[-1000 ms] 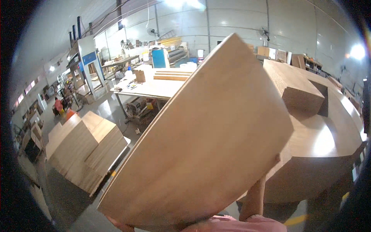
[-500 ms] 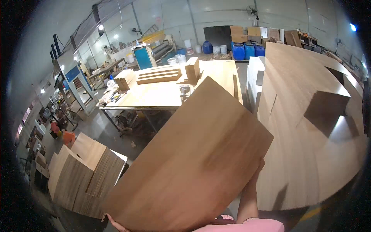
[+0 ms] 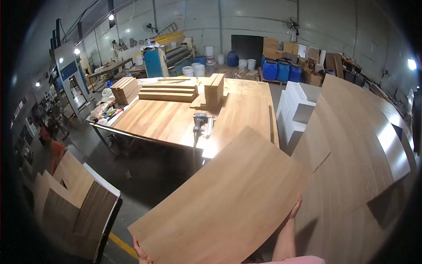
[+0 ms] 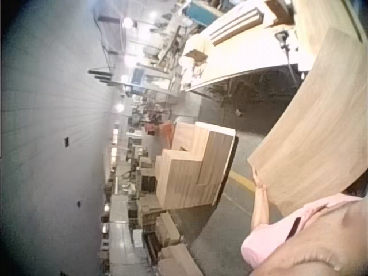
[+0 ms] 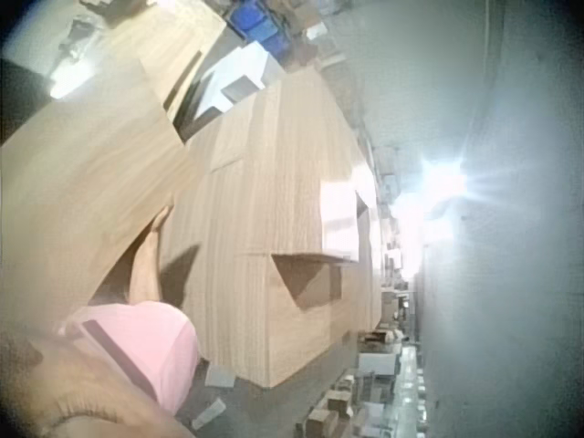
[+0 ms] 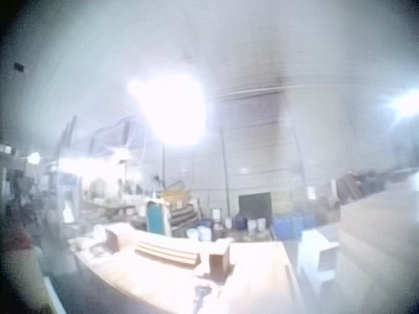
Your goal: The person carries wooden boards to a workbench, aligns wooden strips onto a panel, and fastens them with a pneumatic nail gun. The person then taps the wooden pieces with a hammer.
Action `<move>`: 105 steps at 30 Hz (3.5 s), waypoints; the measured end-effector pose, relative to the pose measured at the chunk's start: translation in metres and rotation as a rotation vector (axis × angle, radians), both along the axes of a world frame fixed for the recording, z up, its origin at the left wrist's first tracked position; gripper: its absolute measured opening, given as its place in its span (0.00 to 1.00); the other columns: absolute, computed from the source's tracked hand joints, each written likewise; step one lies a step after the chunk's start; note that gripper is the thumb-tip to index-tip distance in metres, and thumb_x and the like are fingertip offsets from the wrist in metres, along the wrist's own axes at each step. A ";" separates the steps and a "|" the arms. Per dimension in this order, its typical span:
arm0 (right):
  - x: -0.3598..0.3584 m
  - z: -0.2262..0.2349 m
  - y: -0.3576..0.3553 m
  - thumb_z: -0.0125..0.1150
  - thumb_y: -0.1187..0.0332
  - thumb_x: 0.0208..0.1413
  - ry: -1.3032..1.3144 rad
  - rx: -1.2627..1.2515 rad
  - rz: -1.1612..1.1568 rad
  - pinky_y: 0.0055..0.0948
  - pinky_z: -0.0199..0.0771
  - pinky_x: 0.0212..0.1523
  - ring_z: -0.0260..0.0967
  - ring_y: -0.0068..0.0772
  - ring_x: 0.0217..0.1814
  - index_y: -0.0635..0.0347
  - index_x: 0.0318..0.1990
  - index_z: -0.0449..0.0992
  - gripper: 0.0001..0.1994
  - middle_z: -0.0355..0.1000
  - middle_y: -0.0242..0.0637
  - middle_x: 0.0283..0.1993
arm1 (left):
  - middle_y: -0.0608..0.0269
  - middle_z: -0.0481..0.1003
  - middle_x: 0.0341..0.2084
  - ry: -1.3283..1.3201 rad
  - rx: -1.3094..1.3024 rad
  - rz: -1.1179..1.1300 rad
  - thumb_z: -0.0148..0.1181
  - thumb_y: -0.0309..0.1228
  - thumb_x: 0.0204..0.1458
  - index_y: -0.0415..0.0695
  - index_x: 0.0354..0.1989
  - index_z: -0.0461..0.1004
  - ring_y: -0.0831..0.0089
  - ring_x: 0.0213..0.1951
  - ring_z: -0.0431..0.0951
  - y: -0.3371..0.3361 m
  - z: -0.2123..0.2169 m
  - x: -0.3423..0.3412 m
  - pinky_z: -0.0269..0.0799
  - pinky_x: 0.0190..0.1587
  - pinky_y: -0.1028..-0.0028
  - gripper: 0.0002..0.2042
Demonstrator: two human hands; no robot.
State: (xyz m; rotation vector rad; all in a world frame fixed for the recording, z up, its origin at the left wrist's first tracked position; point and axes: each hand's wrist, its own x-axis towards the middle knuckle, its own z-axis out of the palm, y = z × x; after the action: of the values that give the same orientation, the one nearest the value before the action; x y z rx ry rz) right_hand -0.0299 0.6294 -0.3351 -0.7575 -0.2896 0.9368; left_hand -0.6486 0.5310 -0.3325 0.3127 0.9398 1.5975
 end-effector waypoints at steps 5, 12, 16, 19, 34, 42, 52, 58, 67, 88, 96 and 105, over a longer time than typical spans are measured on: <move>0.038 -0.013 0.077 0.44 0.41 0.63 -0.021 -0.011 0.019 0.41 0.70 0.56 0.69 0.40 0.57 0.60 0.58 0.70 0.31 0.72 0.39 0.55 | 0.57 0.71 0.61 0.071 -0.062 0.025 0.40 0.58 0.65 0.45 0.65 0.67 0.55 0.60 0.71 0.069 0.012 0.045 0.70 0.59 0.54 0.32; 0.138 -0.070 0.213 0.44 0.45 0.62 -0.031 -0.141 0.158 0.40 0.67 0.60 0.67 0.39 0.60 0.60 0.62 0.68 0.31 0.70 0.38 0.58 | 0.57 0.71 0.61 0.158 -0.136 0.123 0.40 0.58 0.65 0.45 0.65 0.67 0.55 0.60 0.71 0.141 0.038 0.139 0.70 0.59 0.55 0.32; 0.173 -0.066 0.280 0.43 0.46 0.63 -0.117 -0.179 0.121 0.40 0.66 0.62 0.67 0.38 0.61 0.60 0.62 0.69 0.30 0.70 0.38 0.59 | 0.57 0.71 0.61 0.185 -0.173 0.152 0.39 0.58 0.65 0.45 0.65 0.67 0.55 0.60 0.71 0.180 0.038 0.195 0.70 0.59 0.56 0.32; 0.184 -0.075 0.344 0.43 0.46 0.65 0.018 -0.144 0.230 0.39 0.66 0.62 0.67 0.38 0.61 0.59 0.62 0.69 0.29 0.70 0.38 0.60 | 0.57 0.71 0.61 0.213 -0.170 0.193 0.39 0.58 0.65 0.45 0.65 0.67 0.55 0.60 0.71 0.204 0.038 0.218 0.70 0.59 0.56 0.32; 0.210 -0.035 0.481 0.57 0.51 0.64 -0.501 -0.461 0.287 0.37 0.51 0.74 0.50 0.42 0.77 0.66 0.76 0.38 0.45 0.49 0.47 0.77 | 0.56 0.68 0.63 -0.001 -0.181 0.115 0.34 0.64 0.65 0.45 0.68 0.63 0.56 0.62 0.69 0.374 0.016 0.368 0.67 0.62 0.59 0.37; 0.107 -0.016 0.279 0.61 0.52 0.63 -0.299 -0.630 0.316 0.39 0.46 0.75 0.46 0.43 0.79 0.63 0.77 0.40 0.45 0.47 0.48 0.78 | 0.59 0.69 0.63 0.011 -0.267 -0.014 0.44 0.63 0.62 0.46 0.68 0.63 0.58 0.63 0.69 0.351 -0.027 0.338 0.68 0.62 0.57 0.36; 0.029 0.003 0.184 0.56 0.54 0.66 -0.239 -0.624 0.354 0.39 0.61 0.69 0.59 0.42 0.72 0.65 0.73 0.50 0.36 0.60 0.49 0.71 | 0.57 0.61 0.64 0.292 -0.328 -0.111 0.61 0.55 0.58 0.55 0.70 0.46 0.56 0.62 0.66 0.378 -0.017 0.289 0.72 0.55 0.50 0.39; 0.030 -0.011 0.150 0.51 0.48 0.68 -0.156 -0.695 0.361 0.39 0.70 0.64 0.68 0.41 0.65 0.67 0.68 0.62 0.32 0.68 0.47 0.65 | 0.58 0.62 0.61 0.202 -0.308 -0.171 0.62 0.54 0.58 0.59 0.68 0.47 0.58 0.60 0.67 0.354 -0.023 0.287 0.76 0.50 0.52 0.37; 0.009 -0.002 0.075 0.50 0.49 0.69 -0.101 -0.660 0.385 0.39 0.69 0.65 0.68 0.41 0.66 0.66 0.69 0.60 0.32 0.67 0.46 0.66 | 0.62 0.66 0.58 0.159 -0.490 -0.539 0.64 0.50 0.56 0.56 0.63 0.55 0.61 0.59 0.69 0.285 -0.006 0.214 0.74 0.51 0.50 0.32; 0.071 0.010 0.152 0.48 0.49 0.63 -0.063 -0.562 0.419 0.44 0.66 0.67 0.66 0.45 0.67 0.66 0.69 0.61 0.34 0.66 0.48 0.67 | 0.57 0.60 0.70 0.154 -0.128 -0.845 0.41 0.37 0.69 0.37 0.72 0.54 0.66 0.71 0.58 0.441 0.043 0.281 0.49 0.73 0.67 0.27; 0.135 0.015 0.262 0.43 0.50 0.69 -0.087 -0.547 0.465 0.38 0.67 0.65 0.67 0.42 0.65 0.65 0.67 0.64 0.30 0.68 0.46 0.65 | 0.51 0.61 0.69 0.206 -0.104 -0.801 0.40 0.38 0.70 0.31 0.69 0.58 0.64 0.71 0.58 0.531 0.060 0.332 0.48 0.74 0.67 0.26; 0.185 0.067 0.343 0.38 0.44 0.71 -1.317 -0.826 0.549 0.46 0.50 0.74 0.53 0.56 0.75 0.67 0.64 0.68 0.33 0.63 0.55 0.69 | 0.33 0.58 0.67 1.841 0.007 -0.974 0.49 0.52 0.64 0.43 0.71 0.61 0.46 0.68 0.62 0.617 0.086 0.307 0.58 0.68 0.58 0.33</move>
State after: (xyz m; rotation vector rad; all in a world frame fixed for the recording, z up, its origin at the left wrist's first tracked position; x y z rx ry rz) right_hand 0.1550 0.9724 -0.2677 -2.0977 -1.3574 0.9299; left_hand -0.3415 1.1484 -0.2465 2.0409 1.6136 0.0189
